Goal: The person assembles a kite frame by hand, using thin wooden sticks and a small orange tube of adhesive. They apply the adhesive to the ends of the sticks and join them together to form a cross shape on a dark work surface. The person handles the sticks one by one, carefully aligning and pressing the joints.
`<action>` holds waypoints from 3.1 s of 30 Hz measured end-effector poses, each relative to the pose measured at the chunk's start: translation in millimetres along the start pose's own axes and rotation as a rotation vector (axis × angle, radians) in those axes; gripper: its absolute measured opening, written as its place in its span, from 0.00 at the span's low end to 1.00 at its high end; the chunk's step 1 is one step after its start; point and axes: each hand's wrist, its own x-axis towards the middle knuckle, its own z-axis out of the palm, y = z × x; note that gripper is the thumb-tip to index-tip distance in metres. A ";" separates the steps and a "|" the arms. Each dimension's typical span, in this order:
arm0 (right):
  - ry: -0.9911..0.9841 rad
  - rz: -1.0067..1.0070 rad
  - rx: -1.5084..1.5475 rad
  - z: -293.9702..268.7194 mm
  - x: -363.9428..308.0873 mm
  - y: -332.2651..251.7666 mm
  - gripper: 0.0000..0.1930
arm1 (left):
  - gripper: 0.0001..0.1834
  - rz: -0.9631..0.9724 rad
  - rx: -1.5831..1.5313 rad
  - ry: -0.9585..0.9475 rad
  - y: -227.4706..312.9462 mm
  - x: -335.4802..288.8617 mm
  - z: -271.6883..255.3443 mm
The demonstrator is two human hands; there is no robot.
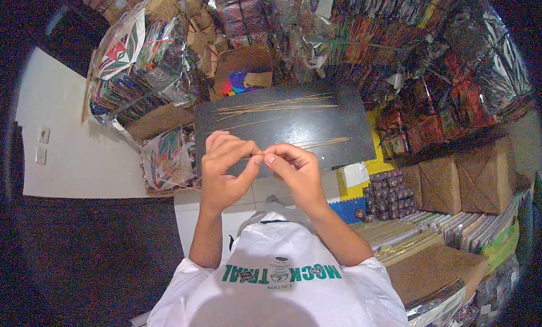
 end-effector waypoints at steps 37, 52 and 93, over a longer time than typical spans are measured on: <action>-0.161 0.169 0.115 -17.0 -7.9 -6.3 0.06 | 0.12 0.030 -0.137 -0.132 1.9 -8.4 -0.2; -0.168 0.216 0.128 -27.7 -14.8 -10.2 0.07 | 0.07 -0.011 -0.157 -0.154 7.7 -6.4 6.0; 0.021 0.195 0.202 -25.6 -24.6 -9.2 0.09 | 0.07 -0.042 -0.033 -0.049 18.9 -4.3 20.9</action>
